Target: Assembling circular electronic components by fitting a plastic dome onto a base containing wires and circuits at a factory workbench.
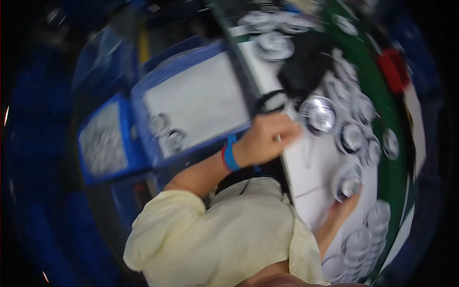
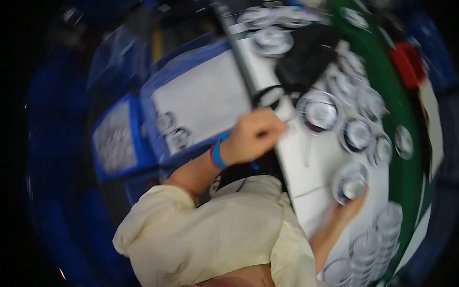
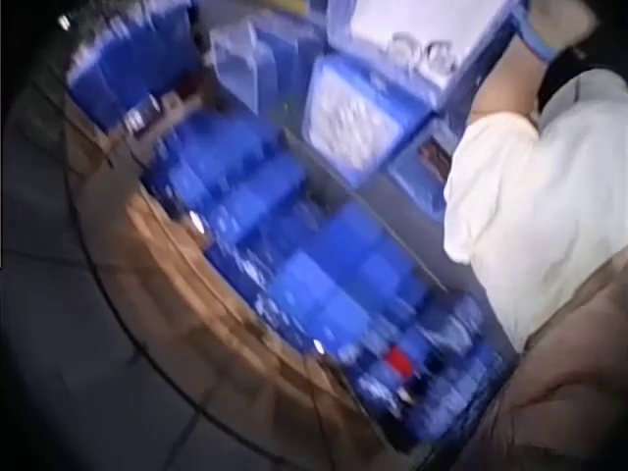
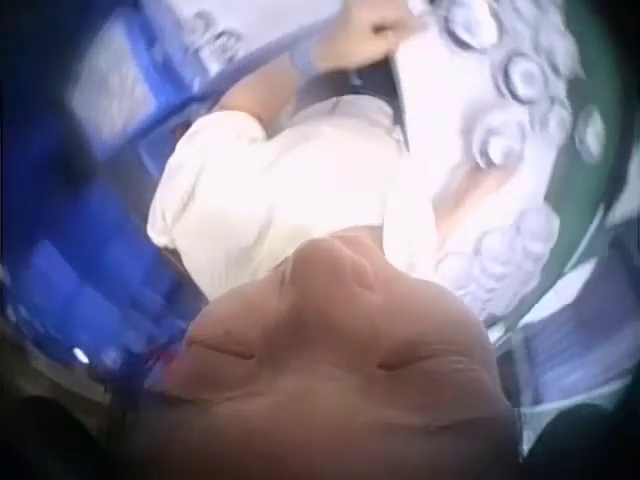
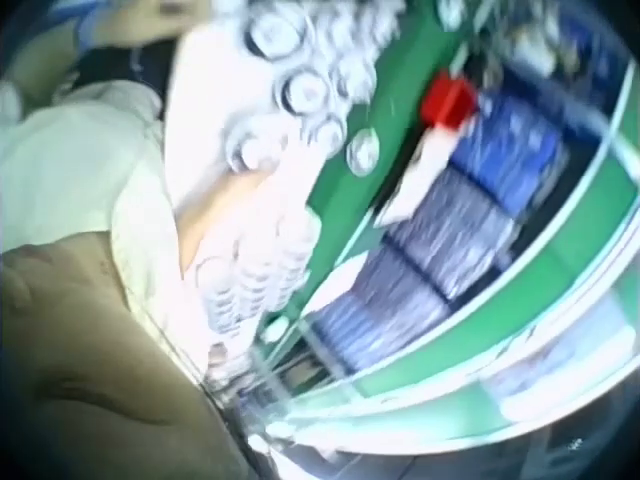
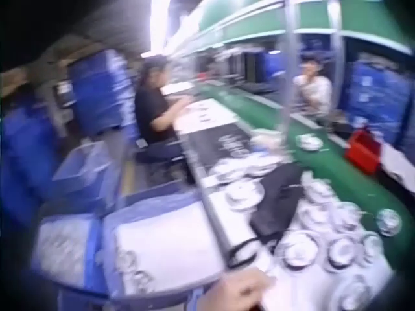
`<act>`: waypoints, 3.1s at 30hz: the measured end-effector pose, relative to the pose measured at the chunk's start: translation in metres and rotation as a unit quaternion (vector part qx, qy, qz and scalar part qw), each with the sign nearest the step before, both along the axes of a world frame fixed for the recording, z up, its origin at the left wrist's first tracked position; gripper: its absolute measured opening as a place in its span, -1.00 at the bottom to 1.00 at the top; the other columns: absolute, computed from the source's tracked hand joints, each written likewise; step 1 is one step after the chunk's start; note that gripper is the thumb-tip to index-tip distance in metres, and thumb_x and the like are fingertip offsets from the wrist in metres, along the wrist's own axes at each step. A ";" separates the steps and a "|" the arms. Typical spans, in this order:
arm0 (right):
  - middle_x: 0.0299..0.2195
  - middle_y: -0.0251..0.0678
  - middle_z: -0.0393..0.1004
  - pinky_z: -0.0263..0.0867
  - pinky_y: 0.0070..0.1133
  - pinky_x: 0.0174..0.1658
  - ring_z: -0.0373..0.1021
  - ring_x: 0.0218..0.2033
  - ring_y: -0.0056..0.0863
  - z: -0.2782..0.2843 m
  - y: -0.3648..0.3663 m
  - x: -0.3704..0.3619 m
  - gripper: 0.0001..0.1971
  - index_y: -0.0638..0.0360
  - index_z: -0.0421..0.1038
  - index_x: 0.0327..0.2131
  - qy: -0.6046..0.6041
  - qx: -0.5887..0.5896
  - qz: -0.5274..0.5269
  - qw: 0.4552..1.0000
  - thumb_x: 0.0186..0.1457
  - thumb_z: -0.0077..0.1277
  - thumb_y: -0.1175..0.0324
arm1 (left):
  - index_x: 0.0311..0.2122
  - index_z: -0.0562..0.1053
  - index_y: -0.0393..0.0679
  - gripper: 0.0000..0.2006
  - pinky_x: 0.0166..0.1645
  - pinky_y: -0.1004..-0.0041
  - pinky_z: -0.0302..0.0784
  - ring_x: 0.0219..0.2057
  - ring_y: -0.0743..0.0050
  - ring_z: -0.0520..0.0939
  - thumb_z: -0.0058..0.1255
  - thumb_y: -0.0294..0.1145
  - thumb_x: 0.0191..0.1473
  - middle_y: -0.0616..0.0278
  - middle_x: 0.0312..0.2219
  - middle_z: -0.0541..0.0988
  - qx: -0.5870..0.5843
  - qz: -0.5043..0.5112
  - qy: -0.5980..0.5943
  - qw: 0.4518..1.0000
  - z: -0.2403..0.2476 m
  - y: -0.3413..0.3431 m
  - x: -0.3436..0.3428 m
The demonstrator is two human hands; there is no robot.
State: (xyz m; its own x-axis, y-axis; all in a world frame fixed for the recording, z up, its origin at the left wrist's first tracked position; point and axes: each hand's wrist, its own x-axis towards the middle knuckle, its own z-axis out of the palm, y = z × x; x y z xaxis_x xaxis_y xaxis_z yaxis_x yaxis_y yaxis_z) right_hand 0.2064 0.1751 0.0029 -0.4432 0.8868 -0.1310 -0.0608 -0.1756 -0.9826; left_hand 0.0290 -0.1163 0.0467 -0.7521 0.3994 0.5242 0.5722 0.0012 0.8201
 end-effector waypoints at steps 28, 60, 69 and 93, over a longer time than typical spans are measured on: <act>0.08 -0.05 0.30 0.14 -0.35 0.18 0.24 0.13 -0.25 0.103 -0.136 -0.097 -0.59 0.40 0.27 0.07 -0.010 0.493 0.400 0.773 0.23 -0.19 0.32 | -0.52 0.42 -0.27 -0.60 -0.43 0.43 0.32 -0.55 0.48 0.38 0.08 -0.08 0.12 0.22 -0.64 0.41 -0.271 0.193 -0.234 0.914 -0.144 -0.245 -0.047; -0.23 -0.40 0.45 0.35 -0.64 -0.19 0.40 -0.24 -0.64 0.103 -0.095 -0.110 -0.61 0.25 0.32 0.01 0.050 -0.090 0.313 0.944 0.30 -0.12 0.13 | -0.23 0.47 -0.20 -0.84 -0.34 0.43 0.55 -0.37 0.37 0.58 -0.14 -0.44 0.17 0.17 -0.35 0.58 0.538 0.442 -0.416 0.586 -0.370 -0.376 0.027; -0.15 -0.43 0.47 0.32 -0.62 -0.04 0.40 -0.10 -0.63 0.111 0.018 -0.022 -0.69 0.15 0.38 -0.05 0.129 0.048 0.016 0.990 0.30 -0.13 0.17 | 0.15 0.27 -0.11 -0.56 -0.18 0.34 0.56 -0.09 0.24 0.54 -0.07 -0.40 0.15 0.12 0.02 0.45 0.328 0.557 -0.299 0.702 -0.221 -0.254 -0.002; -0.01 0.03 0.34 0.17 -0.42 0.10 0.24 0.12 -0.18 -0.033 0.135 -0.005 -0.49 0.32 0.26 0.02 -0.115 0.143 -0.179 0.966 0.27 -0.17 0.02 | 0.30 -0.06 -0.27 -0.41 -0.16 0.46 0.62 -0.04 0.47 0.50 -0.15 -0.56 0.23 0.09 0.19 0.19 -0.049 -0.524 -0.416 0.742 0.033 0.141 0.075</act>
State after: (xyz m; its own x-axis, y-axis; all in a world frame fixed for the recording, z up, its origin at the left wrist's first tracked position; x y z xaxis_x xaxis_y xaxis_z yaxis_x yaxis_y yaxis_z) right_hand 0.2013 0.3100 -0.0306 -0.0890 0.9924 0.0848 0.1580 0.0981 -0.9825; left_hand 0.1043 0.0248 0.0795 -0.0495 0.9986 -0.0180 -0.4036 -0.0035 0.9149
